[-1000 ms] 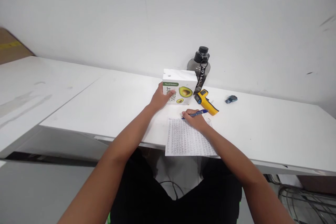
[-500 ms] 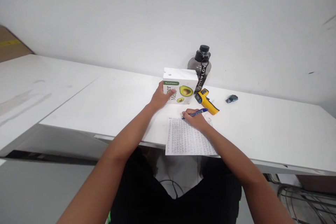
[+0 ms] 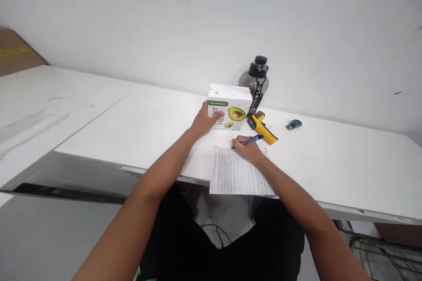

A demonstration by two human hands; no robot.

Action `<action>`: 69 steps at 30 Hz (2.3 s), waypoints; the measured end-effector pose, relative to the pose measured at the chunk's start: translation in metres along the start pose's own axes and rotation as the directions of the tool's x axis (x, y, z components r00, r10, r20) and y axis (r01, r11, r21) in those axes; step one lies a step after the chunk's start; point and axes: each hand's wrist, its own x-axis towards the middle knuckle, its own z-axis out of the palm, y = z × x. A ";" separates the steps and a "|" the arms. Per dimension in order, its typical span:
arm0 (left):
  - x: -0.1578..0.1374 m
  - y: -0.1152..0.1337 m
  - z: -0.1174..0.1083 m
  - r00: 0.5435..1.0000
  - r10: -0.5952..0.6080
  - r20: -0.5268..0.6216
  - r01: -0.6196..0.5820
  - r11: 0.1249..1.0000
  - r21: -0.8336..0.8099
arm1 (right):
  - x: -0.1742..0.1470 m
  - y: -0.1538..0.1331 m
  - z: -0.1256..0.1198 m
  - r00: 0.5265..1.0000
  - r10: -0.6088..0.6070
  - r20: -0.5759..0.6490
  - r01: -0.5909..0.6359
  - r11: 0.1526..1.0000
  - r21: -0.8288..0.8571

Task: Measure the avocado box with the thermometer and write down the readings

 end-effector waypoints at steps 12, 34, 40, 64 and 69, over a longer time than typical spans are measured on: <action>-0.001 0.006 0.000 1.000 -0.017 0.006 0.017 1.000 -0.015 | 0.001 0.002 0.002 1.000 0.007 -0.026 -0.006 1.000 0.011; 0.000 0.001 0.001 1.000 -0.018 0.002 0.018 1.000 -0.020 | 0.000 0.002 0.000 1.000 -0.008 -0.004 0.008 1.000 0.019; 0.000 0.000 0.001 1.000 -0.008 0.003 0.008 0.999 -0.039 | 0.000 0.003 -0.002 0.996 0.053 -0.075 -0.046 0.995 0.086; 0.002 -0.009 0.014 0.927 0.244 -0.284 -0.232 0.970 0.079 | 0.003 0.003 -0.002 0.999 0.018 -0.048 -0.014 0.997 0.072; 0.003 -0.009 0.014 0.927 0.249 -0.282 -0.233 0.968 0.088 | -0.003 -0.003 -0.008 0.989 -0.081 -0.122 0.076 0.996 -0.043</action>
